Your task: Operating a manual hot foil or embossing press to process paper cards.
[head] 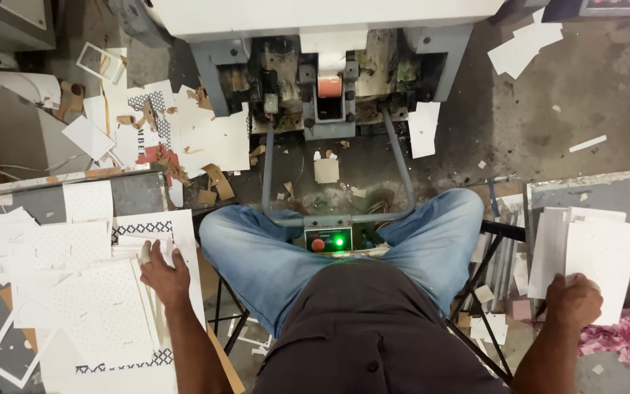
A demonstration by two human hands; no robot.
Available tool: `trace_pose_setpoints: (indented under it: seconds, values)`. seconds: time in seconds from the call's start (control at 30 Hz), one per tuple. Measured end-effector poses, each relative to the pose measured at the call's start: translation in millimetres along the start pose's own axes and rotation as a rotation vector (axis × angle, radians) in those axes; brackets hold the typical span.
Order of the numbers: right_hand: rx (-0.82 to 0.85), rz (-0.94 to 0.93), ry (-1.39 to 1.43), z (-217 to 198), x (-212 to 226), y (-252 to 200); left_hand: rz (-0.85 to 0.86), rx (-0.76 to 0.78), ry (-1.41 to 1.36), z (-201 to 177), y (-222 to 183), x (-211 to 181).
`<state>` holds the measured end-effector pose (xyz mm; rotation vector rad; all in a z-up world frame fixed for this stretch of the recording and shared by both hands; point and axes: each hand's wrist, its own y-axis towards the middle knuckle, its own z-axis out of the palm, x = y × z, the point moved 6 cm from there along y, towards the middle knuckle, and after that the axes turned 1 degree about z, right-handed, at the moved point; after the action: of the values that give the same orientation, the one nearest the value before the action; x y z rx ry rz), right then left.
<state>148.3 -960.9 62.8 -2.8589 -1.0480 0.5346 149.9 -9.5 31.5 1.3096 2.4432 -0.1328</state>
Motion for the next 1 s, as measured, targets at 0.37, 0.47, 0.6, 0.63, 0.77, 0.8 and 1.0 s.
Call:
trace_pose_setpoints:
  seconds: [0.37,0.47,0.6,0.63,0.77,0.8,1.0]
  values:
    - [-0.349,0.003,0.253,-55,-25,31,0.520,0.188,-0.372,-12,84,-255]
    - [-0.492,-0.191,0.630,-89,14,39,0.865,0.139,-0.333,-27,88,-361]
    - [-0.863,-0.740,0.501,-145,106,14,1.146,0.140,-0.256,31,94,-457]
    - [-0.867,-0.743,0.500,-159,136,1,1.144,0.137,-0.259,45,96,-473]
    - [-0.724,-0.886,0.613,-191,247,-34,0.950,0.377,-0.092,108,100,-500]
    - [-0.789,-1.069,0.662,-199,274,-46,0.849,0.480,0.025,125,101,-497]
    - [-0.619,-1.347,0.661,-199,413,-112,0.829,0.689,0.150,161,26,-428]
